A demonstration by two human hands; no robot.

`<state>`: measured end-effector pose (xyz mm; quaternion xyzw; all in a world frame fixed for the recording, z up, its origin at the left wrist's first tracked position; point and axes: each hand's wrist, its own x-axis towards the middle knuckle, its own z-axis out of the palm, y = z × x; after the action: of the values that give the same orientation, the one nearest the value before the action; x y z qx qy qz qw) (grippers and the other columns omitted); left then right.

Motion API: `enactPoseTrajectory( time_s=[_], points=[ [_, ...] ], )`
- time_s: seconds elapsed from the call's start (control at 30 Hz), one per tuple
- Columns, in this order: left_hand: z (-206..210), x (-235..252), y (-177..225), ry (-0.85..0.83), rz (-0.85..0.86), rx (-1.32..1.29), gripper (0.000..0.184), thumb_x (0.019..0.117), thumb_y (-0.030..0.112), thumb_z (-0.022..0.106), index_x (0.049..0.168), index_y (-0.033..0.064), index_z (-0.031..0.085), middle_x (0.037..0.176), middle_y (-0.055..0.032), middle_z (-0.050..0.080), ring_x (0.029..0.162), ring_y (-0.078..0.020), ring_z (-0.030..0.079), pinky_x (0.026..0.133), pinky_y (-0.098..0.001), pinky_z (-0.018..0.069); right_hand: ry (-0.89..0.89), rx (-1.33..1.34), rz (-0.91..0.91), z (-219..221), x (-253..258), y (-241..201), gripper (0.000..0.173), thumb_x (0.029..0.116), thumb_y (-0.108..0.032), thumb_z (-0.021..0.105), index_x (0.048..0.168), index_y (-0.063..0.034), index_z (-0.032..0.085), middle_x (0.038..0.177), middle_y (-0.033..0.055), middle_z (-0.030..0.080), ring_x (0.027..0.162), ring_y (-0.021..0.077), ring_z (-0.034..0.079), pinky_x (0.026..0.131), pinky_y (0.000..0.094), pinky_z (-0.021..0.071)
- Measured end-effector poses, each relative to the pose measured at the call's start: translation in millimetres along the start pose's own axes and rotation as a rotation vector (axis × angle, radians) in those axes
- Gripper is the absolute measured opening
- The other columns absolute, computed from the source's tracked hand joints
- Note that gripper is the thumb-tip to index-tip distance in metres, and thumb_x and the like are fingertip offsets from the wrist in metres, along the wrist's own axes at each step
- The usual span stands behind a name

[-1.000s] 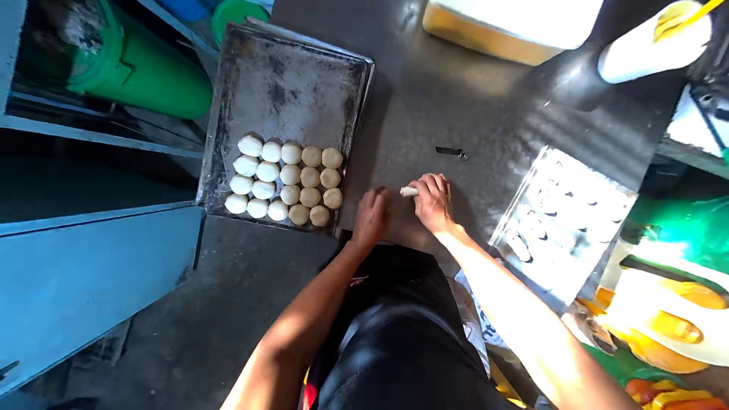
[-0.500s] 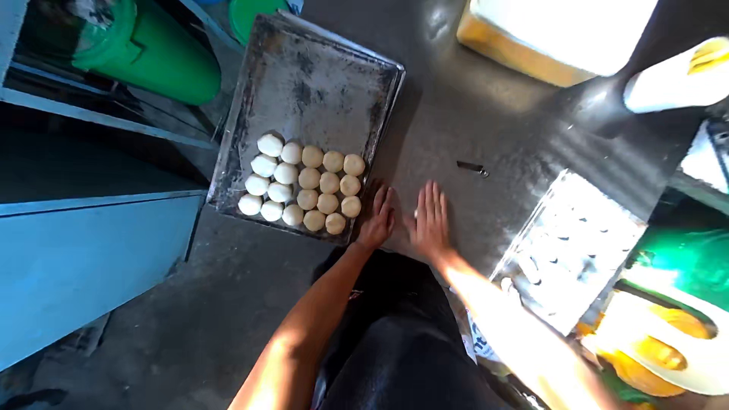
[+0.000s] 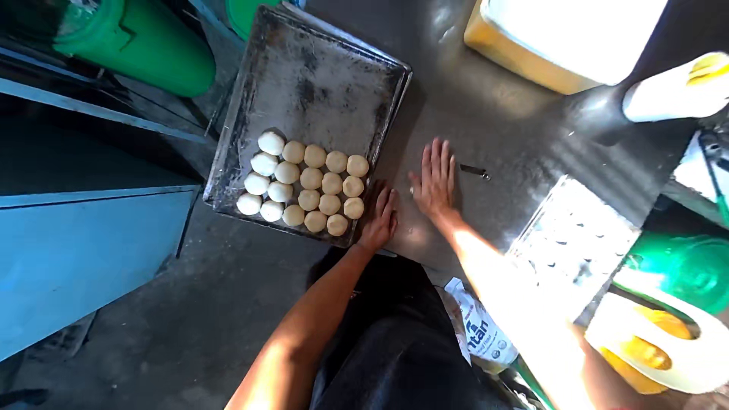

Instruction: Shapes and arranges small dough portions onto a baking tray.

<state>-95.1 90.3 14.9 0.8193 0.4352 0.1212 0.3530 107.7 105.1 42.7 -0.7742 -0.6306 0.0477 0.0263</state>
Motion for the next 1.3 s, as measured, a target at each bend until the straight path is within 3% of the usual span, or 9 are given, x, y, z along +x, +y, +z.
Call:
enactPoseTrajectory(
  time_s=[0.2,0.37,0.5,0.77,0.93,1.03,1.13,1.2,1.3],
  points=[
    [-4,3,2,-0.119,-0.073,-0.042,0.064,0.1058,0.027,0.048,0.165,0.0173,0.023,0.172,-0.0114,0.017,0.104,-0.0281,0.073,0.073,-0.0473,0.0637,-0.167,0.076,-0.112,-10,-164,-28,0.083,0.1038,-0.063,0.028,0.159,-0.0001,0.033,0.167,0.0221,0.028,0.156,0.0376,0.024,0.126,0.0612,0.0204],
    [-3,6,1,-0.011,0.007,0.032,0.063,0.1032,0.023,0.052,0.162,0.0127,0.031,0.169,-0.0132,0.023,0.113,-0.0249,0.07,0.079,-0.0433,0.0633,-0.065,-0.013,-0.094,6,-6,8,0.07,0.1049,-0.062,0.025,0.163,-0.0239,0.031,0.171,0.0168,0.016,0.158,0.0425,0.01,0.121,0.0731,0.0088],
    [-5,3,2,0.004,0.045,0.045,0.064,0.1026,0.021,0.054,0.161,0.0114,0.031,0.169,-0.0149,0.023,0.122,-0.0263,0.065,0.087,-0.0433,0.0622,0.088,-0.001,0.033,5,63,19,0.071,0.1065,-0.058,0.023,0.164,-0.0175,0.026,0.172,0.0182,0.01,0.159,0.0407,0.005,0.123,0.0707,0.0067],
    [-11,7,11,-0.166,-0.12,-0.031,0.067,0.1048,0.025,0.048,0.165,0.0208,0.02,0.173,-0.01,0.012,0.094,-0.0294,0.075,0.066,-0.0509,0.0626,-0.147,0.083,-0.118,-10,-163,-24,0.072,0.1059,-0.057,0.028,0.161,-0.0101,0.034,0.168,0.0126,0.029,0.157,0.0358,0.021,0.126,0.0637,0.0156],
    [-10,4,11,-0.116,-0.082,0.024,0.067,0.103,0.023,0.054,0.164,0.0177,0.027,0.171,-0.0117,0.017,0.08,-0.0269,0.075,0.056,-0.0487,0.0613,-0.077,0.055,-0.025,1,-32,0,0.058,0.1069,-0.057,0.026,0.161,-0.037,0.034,0.173,0.0122,0.013,0.158,0.0431,0.005,0.121,0.0749,0.0048],
    [-9,4,9,-0.073,-0.049,0.061,0.067,0.1028,0.023,0.054,0.164,0.0195,0.026,0.171,-0.0122,0.017,0.075,-0.0247,0.074,0.054,-0.0473,0.0612,0.016,0.226,0.031,-15,46,26,0.059,0.1081,-0.055,0.03,0.16,-0.0273,0.039,0.171,0.0144,0.02,0.159,0.0387,0.01,0.125,0.0675,0.0088],
    [-18,5,16,-0.11,-0.07,0.045,0.064,0.1048,0.027,0.052,0.164,0.0207,0.027,0.171,-0.011,0.016,0.087,-0.0253,0.075,0.062,-0.0478,0.0634,0.183,0.434,0.039,-62,52,78,0.044,0.1064,-0.035,0.053,0.138,-0.007,0.063,0.144,0.0147,0.06,0.138,0.0282,0.053,0.118,0.0439,0.0421],
    [-30,10,31,-0.107,-0.105,0.092,0.061,0.1048,0.033,0.051,0.161,0.0201,0.033,0.17,-0.0092,0.021,0.111,-0.0264,0.07,0.077,-0.0482,0.064,0.157,0.373,0.011,-77,27,124,0.029,0.1022,-0.022,0.061,0.123,-0.004,0.071,0.124,0.0162,0.068,0.121,0.0313,0.062,0.107,0.0455,0.0502],
    [-30,30,52,0.038,0.056,0.149,0.056,0.1026,0.032,0.055,0.153,0.0094,0.045,0.163,-0.0148,0.037,0.152,-0.0325,0.033,0.12,-0.0539,0.0364,0.014,0.243,-0.054,-68,-11,170,0.021,0.0985,-0.018,0.067,0.117,-0.0099,0.074,0.12,0.0156,0.067,0.114,0.036,0.064,0.091,0.0532,0.0563]
  ],
)
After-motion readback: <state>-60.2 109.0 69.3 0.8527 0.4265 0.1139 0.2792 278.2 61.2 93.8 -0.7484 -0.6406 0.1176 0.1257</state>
